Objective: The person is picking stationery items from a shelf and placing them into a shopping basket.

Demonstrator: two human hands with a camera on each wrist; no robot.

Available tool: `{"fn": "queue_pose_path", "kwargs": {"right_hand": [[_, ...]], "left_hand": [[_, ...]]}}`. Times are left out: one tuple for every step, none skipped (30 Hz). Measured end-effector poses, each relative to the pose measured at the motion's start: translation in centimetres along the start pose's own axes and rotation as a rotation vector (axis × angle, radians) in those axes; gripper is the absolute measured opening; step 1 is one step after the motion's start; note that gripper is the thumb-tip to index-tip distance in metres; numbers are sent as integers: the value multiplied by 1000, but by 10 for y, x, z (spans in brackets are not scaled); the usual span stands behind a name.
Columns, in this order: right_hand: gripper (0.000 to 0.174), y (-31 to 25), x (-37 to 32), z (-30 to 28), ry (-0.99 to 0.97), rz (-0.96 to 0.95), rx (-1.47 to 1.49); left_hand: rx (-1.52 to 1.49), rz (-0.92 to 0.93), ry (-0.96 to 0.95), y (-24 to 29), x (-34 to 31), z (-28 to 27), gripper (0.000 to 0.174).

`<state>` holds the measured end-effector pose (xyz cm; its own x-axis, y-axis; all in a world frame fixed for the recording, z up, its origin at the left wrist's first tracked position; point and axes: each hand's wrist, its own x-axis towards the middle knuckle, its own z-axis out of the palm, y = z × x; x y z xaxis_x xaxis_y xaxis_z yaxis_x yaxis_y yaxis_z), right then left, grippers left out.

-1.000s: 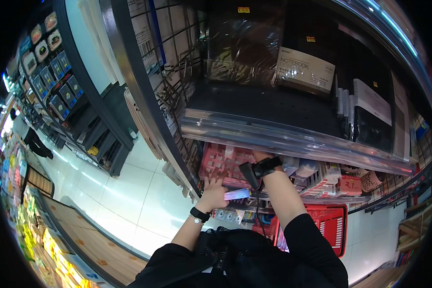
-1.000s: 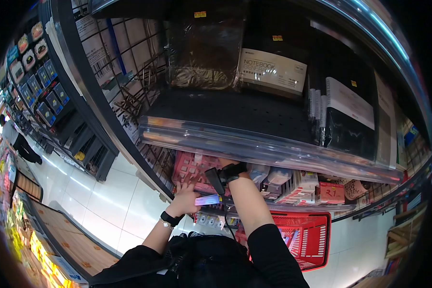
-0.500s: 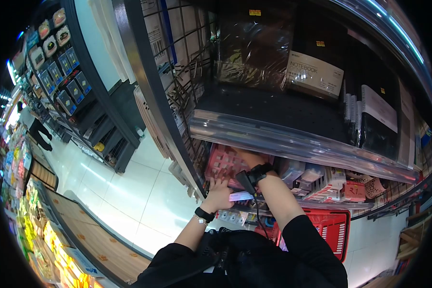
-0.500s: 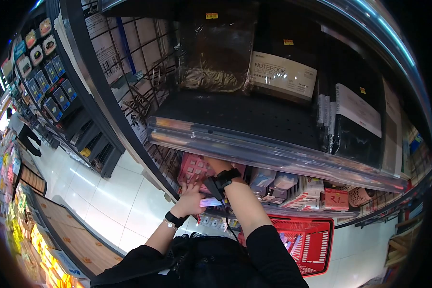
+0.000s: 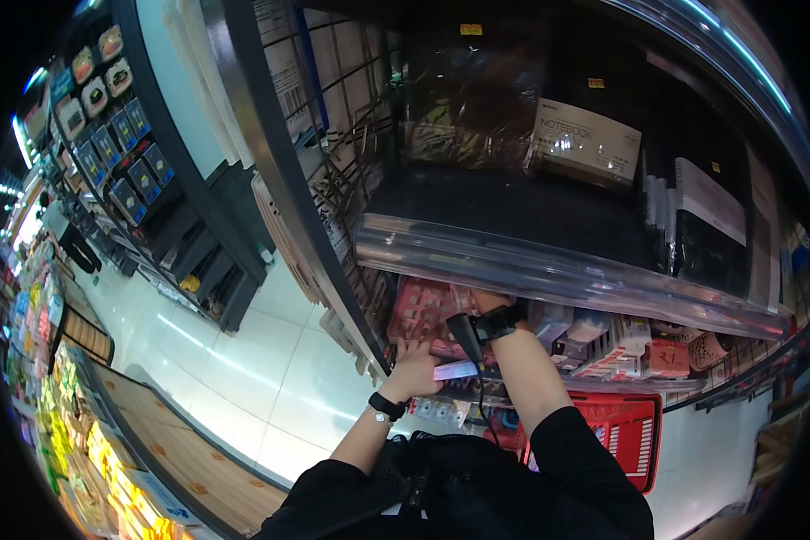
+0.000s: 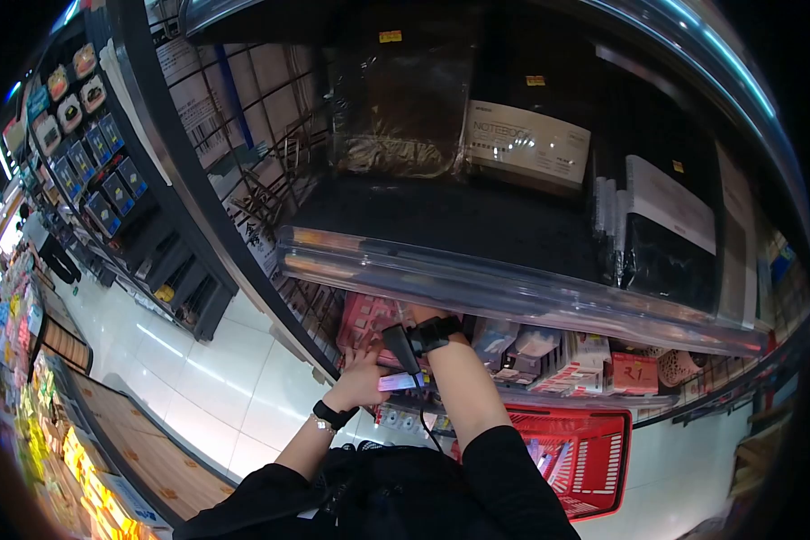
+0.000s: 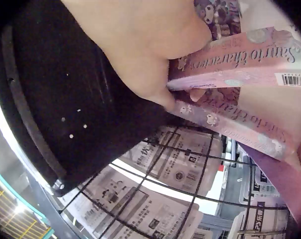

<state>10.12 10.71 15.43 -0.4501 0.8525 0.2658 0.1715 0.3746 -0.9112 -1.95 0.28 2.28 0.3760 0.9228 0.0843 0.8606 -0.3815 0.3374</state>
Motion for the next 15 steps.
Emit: {"fn": "queue_pose_path", "kwargs": {"right_hand": [[31,-1,-3,-2,11,4,6],[32,-1,-3,-3,8,11,12],[32,-2,-8,-6,48,15,16],[32,-3,-10,-8,74,20,22],[32,-4,-10,-4,71,27,28],[32,-4,-16,-11,138,41,28],[32,-3,-24,-12,173,53,32],[32,-5,-25,-12,170,59,39],[34,-7,-43,-9,258,-13,5],[35,-15,-55,-1,305,-99,-28],[43,-21,-56,-10,22,217,105],[45,-31,-84,-11,-11,98,186],[42,-21,-97,-11,-50,123,184],[37,-35,-99,-14,-95,250,209],[34,-29,-118,-16,-135,11,246]], "left_hand": [[5,6,17,1,1,-2,32],[5,6,17,1,-3,1,32],[2,22,17,-2,-2,2,33],[-5,25,20,-3,1,2,33],[27,30,11,-1,-2,-2,34],[-42,46,33,-8,1,8,35],[-119,31,61,-14,-1,20,36],[-81,33,41,-12,-2,17,36],[17,171,202,-12,-3,24,36],[27,210,250,-7,2,22,37],[40,218,307,-4,-2,17,37],[33,254,323,3,-2,17,39],[-9,252,267,6,-3,16,46],[-44,277,258,6,-8,17,51],[-86,350,243,6,-1,20,56]]}}
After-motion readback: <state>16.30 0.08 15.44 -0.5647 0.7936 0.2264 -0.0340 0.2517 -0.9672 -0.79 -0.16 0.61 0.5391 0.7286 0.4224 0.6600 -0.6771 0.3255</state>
